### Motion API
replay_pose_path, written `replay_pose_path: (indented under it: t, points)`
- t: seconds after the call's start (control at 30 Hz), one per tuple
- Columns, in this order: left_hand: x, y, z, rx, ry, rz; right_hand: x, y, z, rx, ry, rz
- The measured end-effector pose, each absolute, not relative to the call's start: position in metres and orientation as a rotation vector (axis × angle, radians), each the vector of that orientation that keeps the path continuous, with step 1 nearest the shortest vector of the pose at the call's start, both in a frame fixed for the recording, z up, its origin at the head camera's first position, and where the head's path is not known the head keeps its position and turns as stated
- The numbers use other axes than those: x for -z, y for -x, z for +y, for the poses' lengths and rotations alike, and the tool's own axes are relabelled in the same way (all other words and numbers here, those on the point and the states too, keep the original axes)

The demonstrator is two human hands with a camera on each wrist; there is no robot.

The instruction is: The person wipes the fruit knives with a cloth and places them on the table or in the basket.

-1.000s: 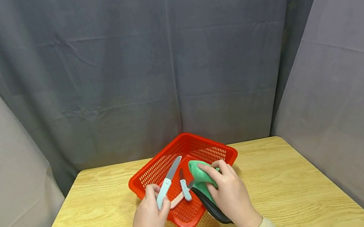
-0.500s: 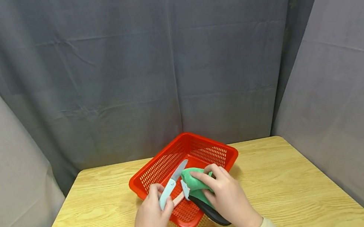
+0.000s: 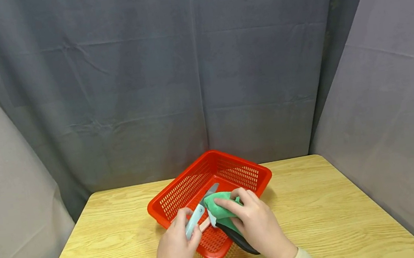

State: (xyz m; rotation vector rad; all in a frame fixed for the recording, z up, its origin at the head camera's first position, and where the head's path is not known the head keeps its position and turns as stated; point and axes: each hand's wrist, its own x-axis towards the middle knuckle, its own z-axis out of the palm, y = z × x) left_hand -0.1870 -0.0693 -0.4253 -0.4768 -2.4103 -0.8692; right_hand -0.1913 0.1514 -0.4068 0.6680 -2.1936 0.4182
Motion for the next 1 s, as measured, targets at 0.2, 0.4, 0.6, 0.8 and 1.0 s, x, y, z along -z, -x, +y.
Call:
replay_pose_path:
  t: [0.2, 0.4, 0.6, 0.8, 1.0]
  points:
    - [0.4264, 0.1863, -0.0684, 0.859, 0.524, -2.384, 0.4075, 0.1911, 0.1504, -0.418, -0.679, -2.208]
    - [0.4282, 0.1861, -0.0675, 0.878, 0.575, -2.374, 0.4084, 0.1911, 0.15, -0.422, -0.677, -2.213]
    - [0.4295, 0.1854, -0.0673, 0.941, 0.599, -2.4, 0.4099, 0.1915, 0.1504, -0.42, -0.668, -2.22]
    - [0.4286, 0.1849, -0.0675, 0.996, 0.6, -2.403, 0.4092, 0.1915, 0.1512, -0.417, -0.634, -2.232]
    - [0.4273, 0.1848, -0.0676, 1.002, 0.596, -2.408, 0.4084, 0.1924, 0.1531, -0.432, -0.595, -2.236]
